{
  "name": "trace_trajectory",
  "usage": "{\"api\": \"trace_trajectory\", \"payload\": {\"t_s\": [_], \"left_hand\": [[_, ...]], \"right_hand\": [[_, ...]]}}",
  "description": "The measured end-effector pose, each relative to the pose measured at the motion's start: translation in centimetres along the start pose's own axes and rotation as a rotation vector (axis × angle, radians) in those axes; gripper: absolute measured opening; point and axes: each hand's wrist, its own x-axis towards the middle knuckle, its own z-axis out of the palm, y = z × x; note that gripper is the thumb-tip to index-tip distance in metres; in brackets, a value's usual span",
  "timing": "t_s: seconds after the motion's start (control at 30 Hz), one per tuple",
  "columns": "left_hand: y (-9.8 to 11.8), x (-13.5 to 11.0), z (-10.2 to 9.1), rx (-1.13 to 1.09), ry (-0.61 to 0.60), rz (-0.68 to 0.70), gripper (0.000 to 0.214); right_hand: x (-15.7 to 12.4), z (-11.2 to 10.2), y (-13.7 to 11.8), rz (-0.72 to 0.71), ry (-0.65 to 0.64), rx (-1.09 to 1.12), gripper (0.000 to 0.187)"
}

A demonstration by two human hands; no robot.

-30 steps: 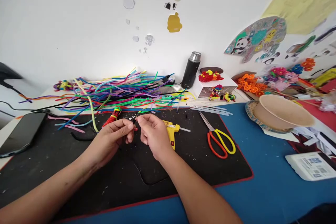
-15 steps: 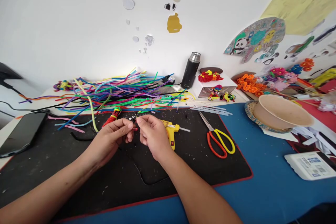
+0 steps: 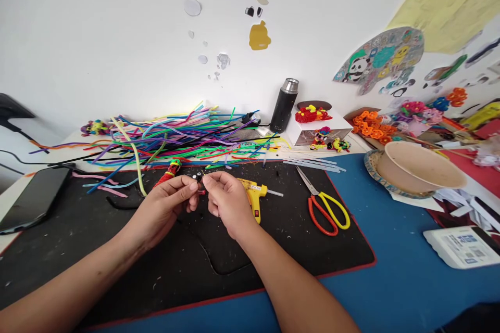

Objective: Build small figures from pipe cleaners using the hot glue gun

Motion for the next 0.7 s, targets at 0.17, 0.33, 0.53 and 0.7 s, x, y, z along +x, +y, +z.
{"api": "trace_trajectory", "payload": {"t_s": [0.17, 0.33, 0.53, 0.7], "left_hand": [[0.06, 0.00, -0.01, -0.012, 0.022, 0.011, 0.034], [0.46, 0.02, -0.03, -0.036, 0.070, 0.047, 0.034], [0.92, -0.05, -0.04, -0.117, 0.131, 0.110, 0.031], [0.44, 0.11, 0.00, -0.179, 0.154, 0.091, 0.030]], "right_hand": [[-0.04, 0.03, 0.01, -0.002, -0.008, -0.004, 0.041], [-0.18, 0.13, -0.07, -0.001, -0.009, -0.007, 0.039], [-0.12, 0.08, 0.12, 0.000, -0.008, -0.009, 0.038], [-0.12, 0.12, 0.52, -0.010, -0.032, -0.012, 0.037]]}}
